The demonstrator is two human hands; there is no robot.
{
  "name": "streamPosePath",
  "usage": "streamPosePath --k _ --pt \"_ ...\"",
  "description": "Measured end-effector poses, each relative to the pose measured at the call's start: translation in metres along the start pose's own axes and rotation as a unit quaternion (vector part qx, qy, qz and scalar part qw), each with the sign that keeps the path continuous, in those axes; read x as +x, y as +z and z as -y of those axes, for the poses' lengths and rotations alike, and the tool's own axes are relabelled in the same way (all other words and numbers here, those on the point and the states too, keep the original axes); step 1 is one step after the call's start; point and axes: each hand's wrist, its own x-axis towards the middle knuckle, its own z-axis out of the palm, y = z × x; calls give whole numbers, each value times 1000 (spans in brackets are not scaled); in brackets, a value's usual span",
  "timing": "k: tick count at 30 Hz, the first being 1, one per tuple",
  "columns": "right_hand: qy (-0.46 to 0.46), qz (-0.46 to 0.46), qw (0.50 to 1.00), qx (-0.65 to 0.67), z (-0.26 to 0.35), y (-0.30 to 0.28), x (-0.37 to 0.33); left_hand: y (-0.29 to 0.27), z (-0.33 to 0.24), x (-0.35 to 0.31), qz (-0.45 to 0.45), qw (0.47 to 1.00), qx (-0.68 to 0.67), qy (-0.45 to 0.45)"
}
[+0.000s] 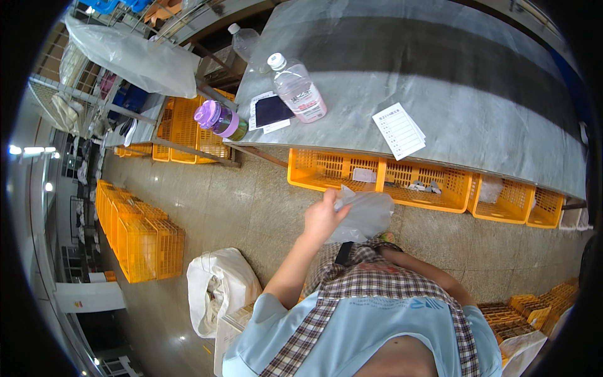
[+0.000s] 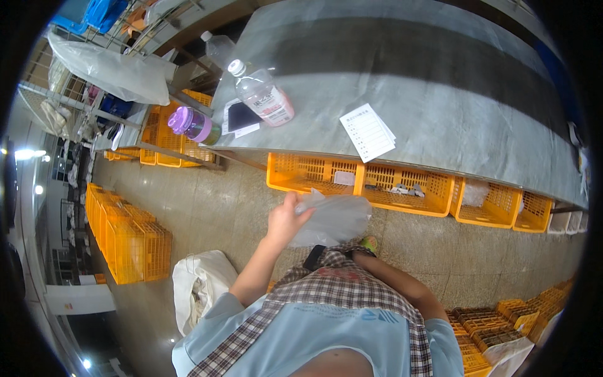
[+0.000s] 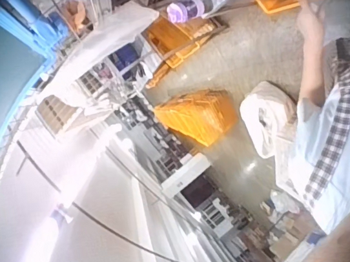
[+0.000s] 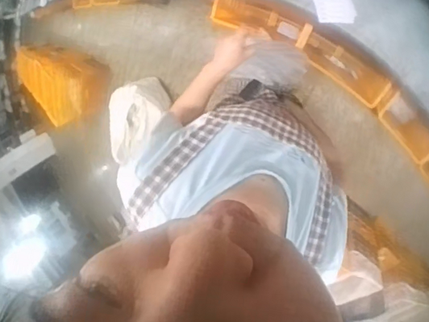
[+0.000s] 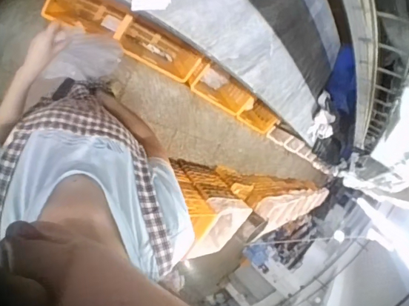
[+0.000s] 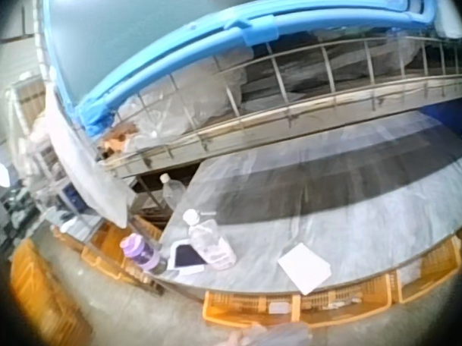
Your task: The person picks up stacks of gray and pink slippers from bins, inspects them by turning them over, places them on a table, and then puts a stack of gray slippers into a plastic bag. The person also writes on a small paper form at the table.
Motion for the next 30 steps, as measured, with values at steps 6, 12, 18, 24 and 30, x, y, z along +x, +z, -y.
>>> streamPosePath --k 6,12,18,24,30 --pt "98 -93 990 29 -14 -19 -21 7 -10 37 32 995 -68 67" --pt "122 -115 983 -73 19 -68 -39 18 -12 85 101 982 -118 111" --pt "264 -50 902 -338 26 -81 -10 26 -11 124 107 972 -137 155" --pt "243 -106 955 -131 2 -106 -5 31 -11 150 116 963 -135 202" --pt "209 -148 962 -93 7 -133 -2 40 -31 149 186 949 -54 247"
